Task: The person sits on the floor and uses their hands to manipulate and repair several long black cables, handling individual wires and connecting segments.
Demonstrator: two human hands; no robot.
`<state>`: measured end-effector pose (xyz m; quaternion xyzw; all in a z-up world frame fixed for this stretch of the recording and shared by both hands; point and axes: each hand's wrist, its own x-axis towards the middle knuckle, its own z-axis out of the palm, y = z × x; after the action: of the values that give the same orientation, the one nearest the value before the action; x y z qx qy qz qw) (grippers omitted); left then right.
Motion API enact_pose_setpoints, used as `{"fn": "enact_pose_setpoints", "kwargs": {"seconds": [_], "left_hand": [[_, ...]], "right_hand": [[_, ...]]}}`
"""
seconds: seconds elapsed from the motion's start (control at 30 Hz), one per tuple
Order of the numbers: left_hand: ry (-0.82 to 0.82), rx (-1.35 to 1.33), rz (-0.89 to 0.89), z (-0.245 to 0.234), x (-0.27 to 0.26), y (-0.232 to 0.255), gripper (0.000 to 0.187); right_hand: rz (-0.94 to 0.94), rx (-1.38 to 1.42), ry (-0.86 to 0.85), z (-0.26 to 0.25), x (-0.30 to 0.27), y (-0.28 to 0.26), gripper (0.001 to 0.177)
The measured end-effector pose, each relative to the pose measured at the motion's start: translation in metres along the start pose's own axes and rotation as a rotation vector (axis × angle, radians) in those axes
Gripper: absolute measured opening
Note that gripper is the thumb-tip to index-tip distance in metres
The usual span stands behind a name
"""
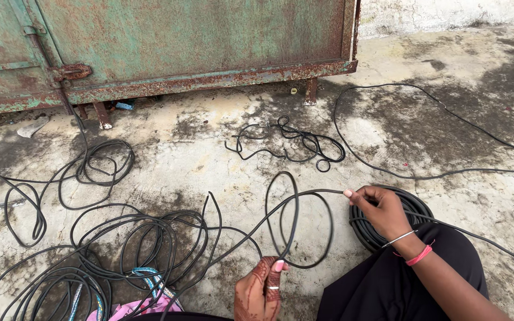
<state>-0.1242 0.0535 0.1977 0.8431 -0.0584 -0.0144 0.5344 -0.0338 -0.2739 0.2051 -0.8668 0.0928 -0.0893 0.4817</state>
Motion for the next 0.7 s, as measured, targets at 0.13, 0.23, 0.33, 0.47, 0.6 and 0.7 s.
{"fn": "enact_pose_setpoints", "kwargs": {"seconds": [0.13,0.23,0.33,0.47,0.6,0.7], "left_hand": [[0.108,-0.057,0.078,-0.009,0.01,0.016,0.02],[0.194,-0.14,0.029,-0.009,0.013,0.022,0.02],[0.247,-0.256,-0.114,-0.014,0.017,0.024,0.021],[0.283,-0.336,0.013,-0.026,0.02,0.035,0.025],[0.352,-0.386,0.051,-0.032,0.022,0.051,0.025],[0.356,-0.394,0.007,-0.029,0.02,0.053,0.022]], "right_hand": [[0.011,0.025,-0.131,0.001,-0.013,-0.019,0.034],[-0.028,0.059,-0.188,0.001,-0.019,-0.028,0.029],[-0.059,0.089,-0.237,-0.003,-0.025,-0.029,0.027],[-0.021,0.013,-0.399,-0.004,-0.031,-0.028,0.023],[0.018,-0.087,-0.538,0.0,-0.033,-0.027,0.024],[0.029,-0.286,-0.564,0.01,-0.031,-0.024,0.034]]}}
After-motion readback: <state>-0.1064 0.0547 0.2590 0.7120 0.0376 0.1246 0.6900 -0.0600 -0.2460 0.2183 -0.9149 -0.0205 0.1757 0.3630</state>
